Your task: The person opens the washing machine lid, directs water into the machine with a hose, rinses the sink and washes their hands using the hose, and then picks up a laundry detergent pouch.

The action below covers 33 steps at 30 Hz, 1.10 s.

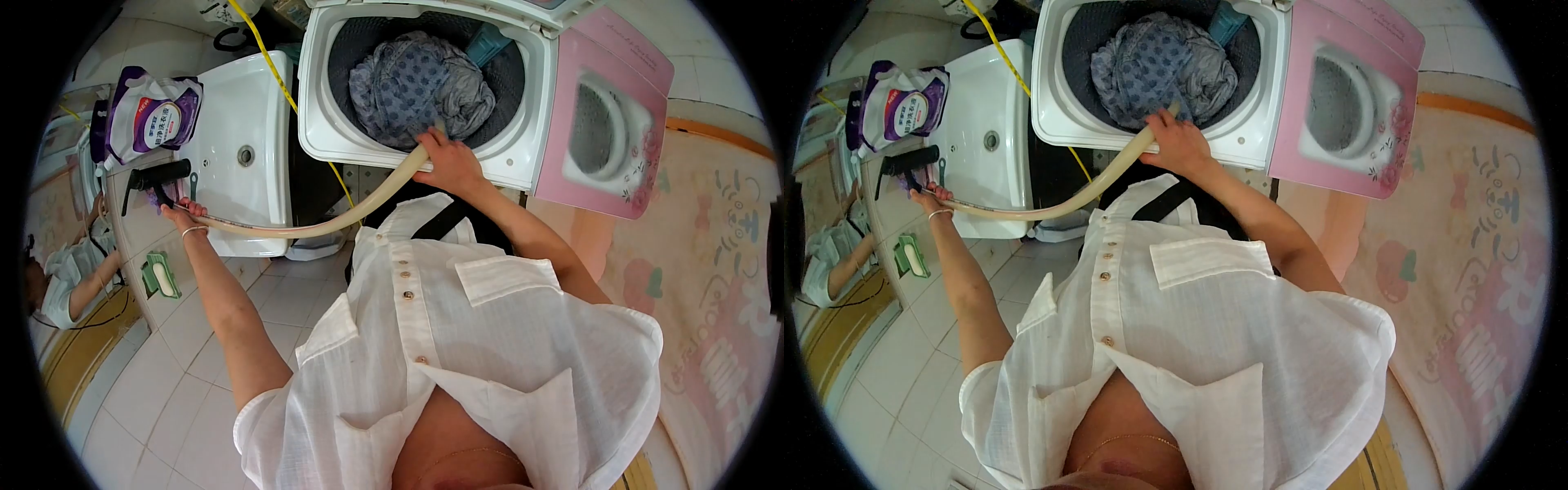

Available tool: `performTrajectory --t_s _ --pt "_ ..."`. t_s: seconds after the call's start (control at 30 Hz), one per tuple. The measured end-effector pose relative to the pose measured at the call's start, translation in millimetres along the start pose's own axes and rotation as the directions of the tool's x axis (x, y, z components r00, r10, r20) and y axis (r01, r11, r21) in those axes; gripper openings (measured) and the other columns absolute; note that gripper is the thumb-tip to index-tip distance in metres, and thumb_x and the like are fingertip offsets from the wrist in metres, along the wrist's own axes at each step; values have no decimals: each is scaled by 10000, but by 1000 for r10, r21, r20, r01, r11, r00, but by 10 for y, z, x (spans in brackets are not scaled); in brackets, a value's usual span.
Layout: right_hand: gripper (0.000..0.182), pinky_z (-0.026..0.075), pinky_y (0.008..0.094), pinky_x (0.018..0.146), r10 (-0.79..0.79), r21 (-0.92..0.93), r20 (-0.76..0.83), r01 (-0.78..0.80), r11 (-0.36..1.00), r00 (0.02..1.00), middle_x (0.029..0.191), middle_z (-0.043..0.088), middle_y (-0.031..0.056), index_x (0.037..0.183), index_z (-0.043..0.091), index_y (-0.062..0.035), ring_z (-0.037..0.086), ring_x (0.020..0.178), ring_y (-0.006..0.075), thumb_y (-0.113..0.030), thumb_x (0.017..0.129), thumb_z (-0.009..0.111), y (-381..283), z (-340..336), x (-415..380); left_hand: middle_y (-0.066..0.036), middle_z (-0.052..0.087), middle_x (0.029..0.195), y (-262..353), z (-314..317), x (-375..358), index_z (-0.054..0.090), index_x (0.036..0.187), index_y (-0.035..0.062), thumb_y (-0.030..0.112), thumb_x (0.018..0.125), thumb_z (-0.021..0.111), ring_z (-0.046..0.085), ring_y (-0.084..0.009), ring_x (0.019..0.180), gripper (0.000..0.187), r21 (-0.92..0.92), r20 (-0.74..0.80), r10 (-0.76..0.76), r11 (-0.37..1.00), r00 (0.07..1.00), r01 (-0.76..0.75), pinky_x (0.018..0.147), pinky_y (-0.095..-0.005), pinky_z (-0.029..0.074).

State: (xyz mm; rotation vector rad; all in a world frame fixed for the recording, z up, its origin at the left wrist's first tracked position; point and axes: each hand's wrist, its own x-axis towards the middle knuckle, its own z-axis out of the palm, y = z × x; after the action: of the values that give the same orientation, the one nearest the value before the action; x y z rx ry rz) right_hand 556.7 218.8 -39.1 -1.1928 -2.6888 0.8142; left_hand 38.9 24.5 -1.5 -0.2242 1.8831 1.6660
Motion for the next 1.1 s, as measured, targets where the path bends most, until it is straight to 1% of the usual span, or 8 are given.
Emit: performTrajectory --t_s 0.1,0.17,0.3,0.47,0.57,0.87,1.03,1.1 --pt "629 451 425 835 10 16 25 -10 1000 1000 1211 476 194 1151 459 -80 562 924 405 -398 653 672 -37 -52 15 9 268 473 4 0 -5 427 659 110 741 783 243 278 -144 428 669 -1 1 4 1000 1000 -4 421 -282 258" --pt "634 437 422 854 61 36 137 -67 997 989 1234 457 188 1156 452 -78 555 952 390 -392 652 675 -60 -101 32 7 267 473 17 41 -55 424 660 107 740 785 238 279 -146 427 671 1 -8 6 1000 1000 -6 417 -284 264" --pt "640 423 432 869 41 42 125 -46 998 991 1280 417 182 1165 442 -81 548 979 377 -384 652 677 -51 -82 26 2 269 467 36 76 -100 421 658 99 723 797 224 279 -153 425 668 36 -50 25 999 998 -23 409 -285 274" --pt "654 397 437 897 -8 20 -10 8 1000 1000 1336 363 147 1189 440 -81 503 1078 336 -368 658 692 -49 -57 13 0 267 461 38 80 -99 419 657 99 714 798 229 268 -153 415 660 10 -42 4 1000 999 -4 403 -283 265" --pt "667 392 454 906 -40 46 -30 42 998 999 1333 362 175 1184 424 -93 534 1030 370 -377 644 693 -19 -31 20 0 266 459 36 64 -60 419 655 100 728 784 244 257 -151 406 664 3 -37 -11 1000 999 12 397 -279 250" --pt "668 401 440 890 -45 7 -22 45 999 999 1330 360 200 1181 424 -91 541 1024 358 -360 635 699 -35 -45 15 3 276 449 28 58 -28 417 636 105 729 776 261 257 -153 397 658 5 -54 5 1000 999 -5 396 -276 235" --pt "664 401 438 894 -29 37 29 28 999 999 1333 355 204 1189 417 -91 525 1046 366 -362 646 687 -12 -40 19 17 281 452 158 90 -35 426 642 116 726 773 300 276 -134 399 637 -56 34 19 998 999 -17 390 -273 237" --pt "668 400 439 894 -26 54 55 23 998 998 1334 351 207 1193 412 -91 519 1055 367 -366 648 684 4 -35 43 18 274 448 162 137 -67 430 644 118 722 774 309 273 -130 395 630 -50 -12 30 998 999 -31 388 -271 240"
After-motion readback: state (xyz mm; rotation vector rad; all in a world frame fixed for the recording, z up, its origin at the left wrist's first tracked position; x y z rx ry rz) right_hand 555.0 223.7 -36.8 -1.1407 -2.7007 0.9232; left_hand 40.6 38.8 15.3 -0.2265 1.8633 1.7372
